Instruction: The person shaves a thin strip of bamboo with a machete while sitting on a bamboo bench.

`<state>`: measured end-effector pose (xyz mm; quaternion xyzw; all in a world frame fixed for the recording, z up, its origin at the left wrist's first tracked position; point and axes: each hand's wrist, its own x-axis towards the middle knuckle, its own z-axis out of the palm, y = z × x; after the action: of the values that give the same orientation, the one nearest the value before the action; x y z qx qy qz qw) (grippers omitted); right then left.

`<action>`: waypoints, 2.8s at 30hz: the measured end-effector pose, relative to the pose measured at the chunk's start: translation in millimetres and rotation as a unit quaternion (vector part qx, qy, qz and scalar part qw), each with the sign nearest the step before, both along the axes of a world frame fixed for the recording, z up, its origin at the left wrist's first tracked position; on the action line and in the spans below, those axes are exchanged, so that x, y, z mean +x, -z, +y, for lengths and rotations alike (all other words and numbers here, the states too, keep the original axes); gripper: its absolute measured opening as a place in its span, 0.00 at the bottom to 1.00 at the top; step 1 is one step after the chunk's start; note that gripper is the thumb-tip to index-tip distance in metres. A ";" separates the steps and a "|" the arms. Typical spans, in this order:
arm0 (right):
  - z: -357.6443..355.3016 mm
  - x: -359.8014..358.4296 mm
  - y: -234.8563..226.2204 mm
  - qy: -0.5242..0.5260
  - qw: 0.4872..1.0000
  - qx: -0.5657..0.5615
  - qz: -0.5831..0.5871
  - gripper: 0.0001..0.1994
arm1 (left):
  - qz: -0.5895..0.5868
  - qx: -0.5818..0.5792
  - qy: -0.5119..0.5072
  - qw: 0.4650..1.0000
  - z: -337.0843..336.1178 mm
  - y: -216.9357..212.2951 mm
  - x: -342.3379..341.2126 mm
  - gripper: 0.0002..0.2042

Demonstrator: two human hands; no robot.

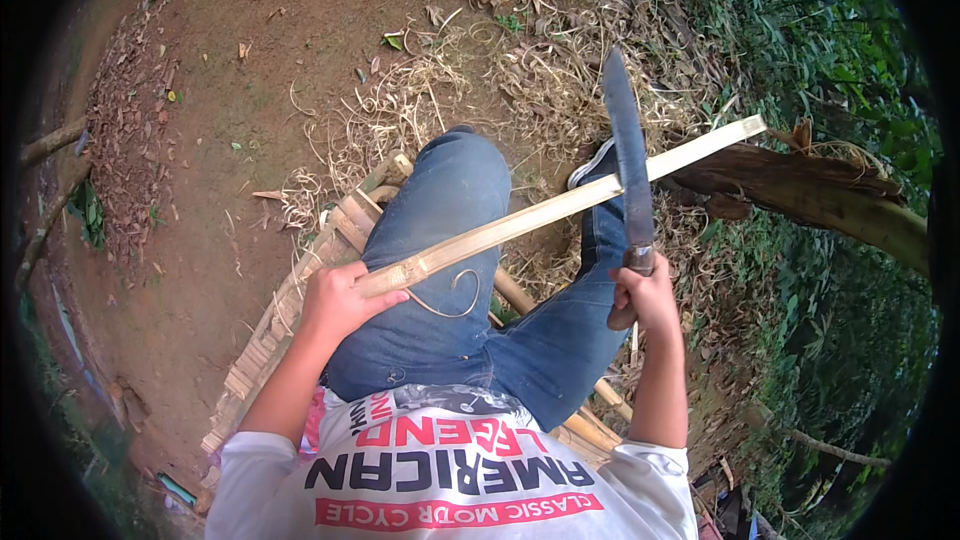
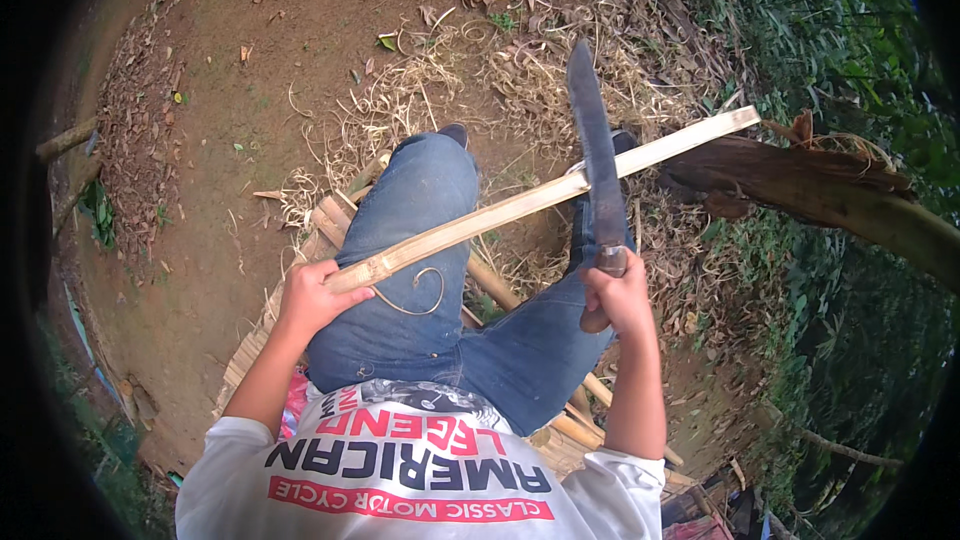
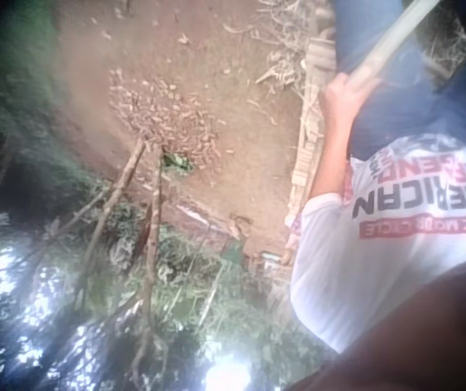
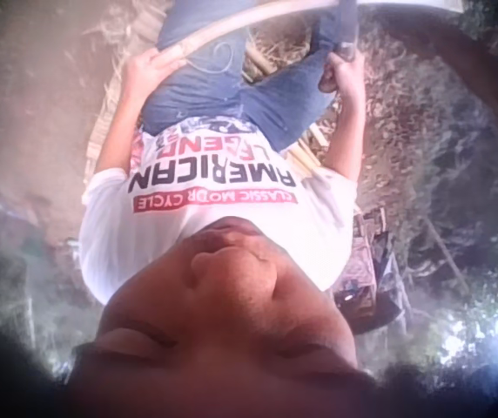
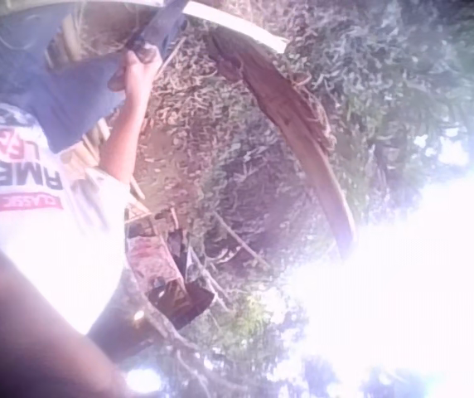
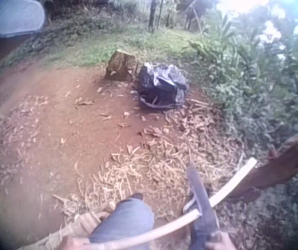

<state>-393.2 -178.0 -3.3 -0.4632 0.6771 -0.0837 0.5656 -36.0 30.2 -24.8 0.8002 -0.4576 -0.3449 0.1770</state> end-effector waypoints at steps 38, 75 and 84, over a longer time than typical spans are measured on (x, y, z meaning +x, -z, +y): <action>46.4 28.9 14.4 0.089 0.988 -0.103 -0.075 0.08 | 0.025 0.001 -0.004 1.000 -7.9 2.4 -5.5 0.30; 63.1 72.5 -11.9 0.029 0.989 -0.141 -0.023 0.07 | 0.041 -0.005 -0.011 0.999 9.6 13.1 13.3 0.36; 92.8 82.7 -2.0 -0.145 0.980 -0.135 -0.018 0.11 | 0.043 -0.009 0.003 0.999 18.4 12.0 18.7 0.36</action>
<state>-310.5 -85.2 -1.4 -0.6267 0.5754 -0.0994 0.5161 -17.3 48.7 -36.8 0.7820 -0.4548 -0.3749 0.2026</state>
